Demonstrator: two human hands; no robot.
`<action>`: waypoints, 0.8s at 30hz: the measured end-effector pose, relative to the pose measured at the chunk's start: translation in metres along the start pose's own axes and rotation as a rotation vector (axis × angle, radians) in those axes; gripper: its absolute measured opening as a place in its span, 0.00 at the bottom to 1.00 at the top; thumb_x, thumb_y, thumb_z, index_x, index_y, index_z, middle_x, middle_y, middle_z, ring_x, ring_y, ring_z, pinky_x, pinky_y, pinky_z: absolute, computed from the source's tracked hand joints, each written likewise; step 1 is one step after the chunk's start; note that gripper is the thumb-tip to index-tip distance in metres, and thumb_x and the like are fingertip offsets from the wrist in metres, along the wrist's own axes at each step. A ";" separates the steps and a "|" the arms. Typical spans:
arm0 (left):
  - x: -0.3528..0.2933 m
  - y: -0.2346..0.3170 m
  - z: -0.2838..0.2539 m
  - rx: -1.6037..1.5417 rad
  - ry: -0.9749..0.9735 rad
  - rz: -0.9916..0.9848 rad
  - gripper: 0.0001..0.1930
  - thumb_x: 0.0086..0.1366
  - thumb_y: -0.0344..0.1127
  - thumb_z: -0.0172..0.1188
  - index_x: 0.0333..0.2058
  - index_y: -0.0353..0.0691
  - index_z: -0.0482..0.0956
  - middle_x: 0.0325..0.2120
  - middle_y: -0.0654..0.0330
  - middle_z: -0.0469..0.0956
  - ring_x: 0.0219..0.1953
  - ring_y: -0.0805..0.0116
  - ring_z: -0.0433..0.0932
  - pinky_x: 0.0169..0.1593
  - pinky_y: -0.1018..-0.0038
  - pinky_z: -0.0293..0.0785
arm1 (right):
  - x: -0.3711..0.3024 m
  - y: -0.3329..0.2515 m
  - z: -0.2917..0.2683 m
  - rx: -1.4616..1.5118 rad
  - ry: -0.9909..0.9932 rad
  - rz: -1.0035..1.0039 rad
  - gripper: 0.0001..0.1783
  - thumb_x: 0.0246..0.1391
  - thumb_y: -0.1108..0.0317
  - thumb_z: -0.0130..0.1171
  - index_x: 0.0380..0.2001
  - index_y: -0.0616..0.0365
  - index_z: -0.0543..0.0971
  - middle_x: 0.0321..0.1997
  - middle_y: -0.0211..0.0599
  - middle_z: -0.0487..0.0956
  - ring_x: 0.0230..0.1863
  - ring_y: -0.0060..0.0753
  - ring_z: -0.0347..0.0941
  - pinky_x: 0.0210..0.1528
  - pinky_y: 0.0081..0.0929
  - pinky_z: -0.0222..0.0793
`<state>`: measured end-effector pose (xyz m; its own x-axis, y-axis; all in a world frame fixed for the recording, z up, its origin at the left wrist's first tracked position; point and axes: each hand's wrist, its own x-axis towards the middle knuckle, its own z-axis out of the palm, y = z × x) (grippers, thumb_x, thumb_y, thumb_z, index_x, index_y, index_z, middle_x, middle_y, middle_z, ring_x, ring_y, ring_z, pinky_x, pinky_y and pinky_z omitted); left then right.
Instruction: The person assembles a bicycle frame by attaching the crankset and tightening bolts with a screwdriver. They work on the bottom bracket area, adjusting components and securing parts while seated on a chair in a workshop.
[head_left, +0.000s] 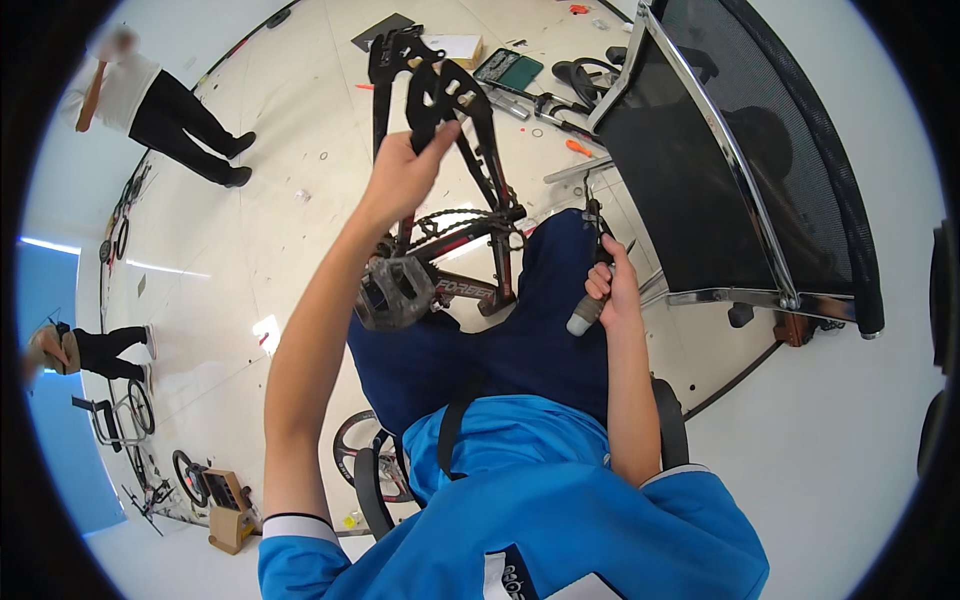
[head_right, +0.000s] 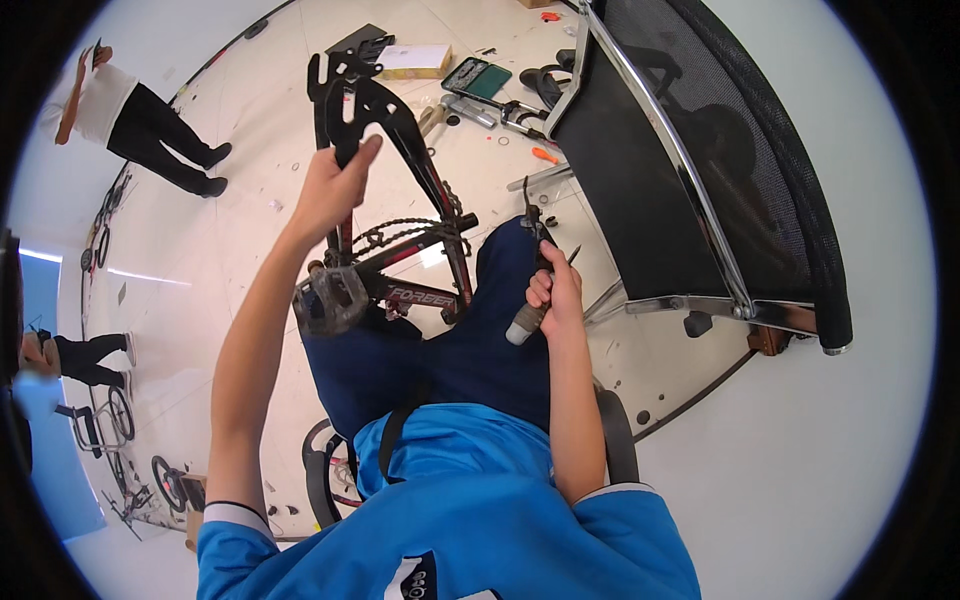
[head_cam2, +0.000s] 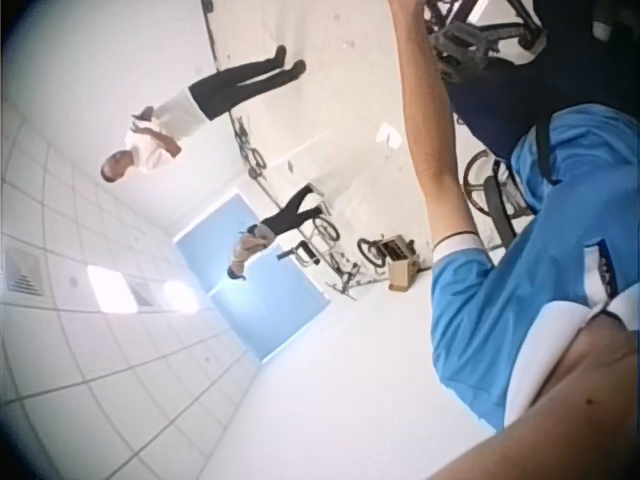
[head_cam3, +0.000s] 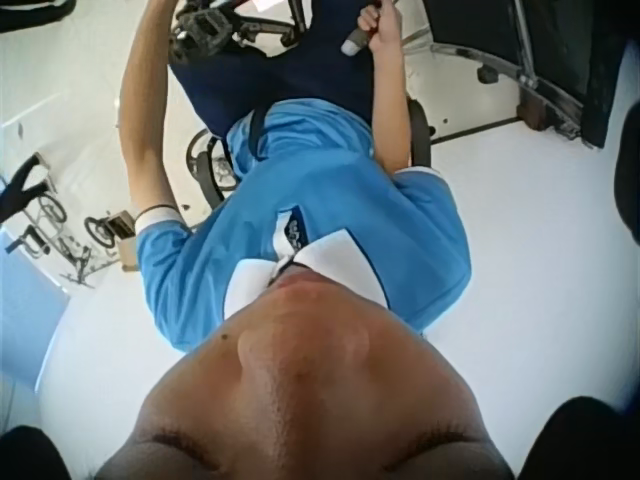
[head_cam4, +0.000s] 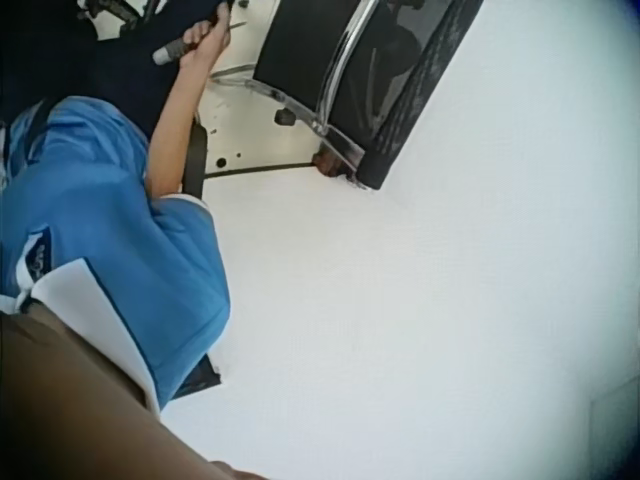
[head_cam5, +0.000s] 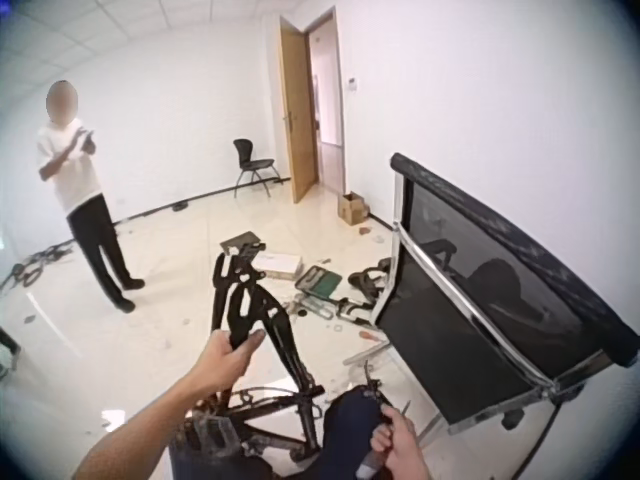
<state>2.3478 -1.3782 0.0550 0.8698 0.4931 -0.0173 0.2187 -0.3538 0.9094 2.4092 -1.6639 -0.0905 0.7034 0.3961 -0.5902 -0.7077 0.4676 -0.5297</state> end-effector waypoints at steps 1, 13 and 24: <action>0.005 -0.002 -0.006 -0.027 0.026 -0.051 0.26 0.67 0.49 0.58 0.15 0.40 0.66 0.10 0.73 0.59 0.14 0.82 0.55 0.18 0.75 0.51 | 0.000 0.001 -0.003 0.012 0.011 0.003 0.15 0.55 0.60 0.63 0.24 0.48 0.66 0.13 0.20 0.57 0.10 0.15 0.51 0.12 0.19 0.48; 0.013 -0.027 -0.059 -0.107 0.266 -0.077 0.26 0.70 0.48 0.55 0.15 0.48 0.59 0.09 0.72 0.56 0.11 0.82 0.53 0.17 0.79 0.47 | 0.052 -0.020 -0.012 -0.071 0.140 -0.020 0.15 0.50 0.59 0.67 0.26 0.51 0.70 0.13 0.20 0.58 0.10 0.15 0.53 0.13 0.19 0.51; 0.051 -0.041 -0.066 0.052 0.330 -0.069 0.29 0.69 0.51 0.54 0.12 0.42 0.64 0.06 0.69 0.61 0.11 0.81 0.59 0.17 0.78 0.53 | 0.163 -0.037 -0.052 -0.700 0.326 -0.001 0.19 0.43 0.62 0.71 0.19 0.52 0.68 0.12 0.22 0.62 0.09 0.18 0.57 0.11 0.21 0.55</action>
<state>2.3547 -1.2863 0.0445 0.6642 0.7447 0.0652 0.3013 -0.3465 0.8884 2.5469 -1.6579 -0.1987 0.7256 0.0923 -0.6819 -0.6606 -0.1839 -0.7278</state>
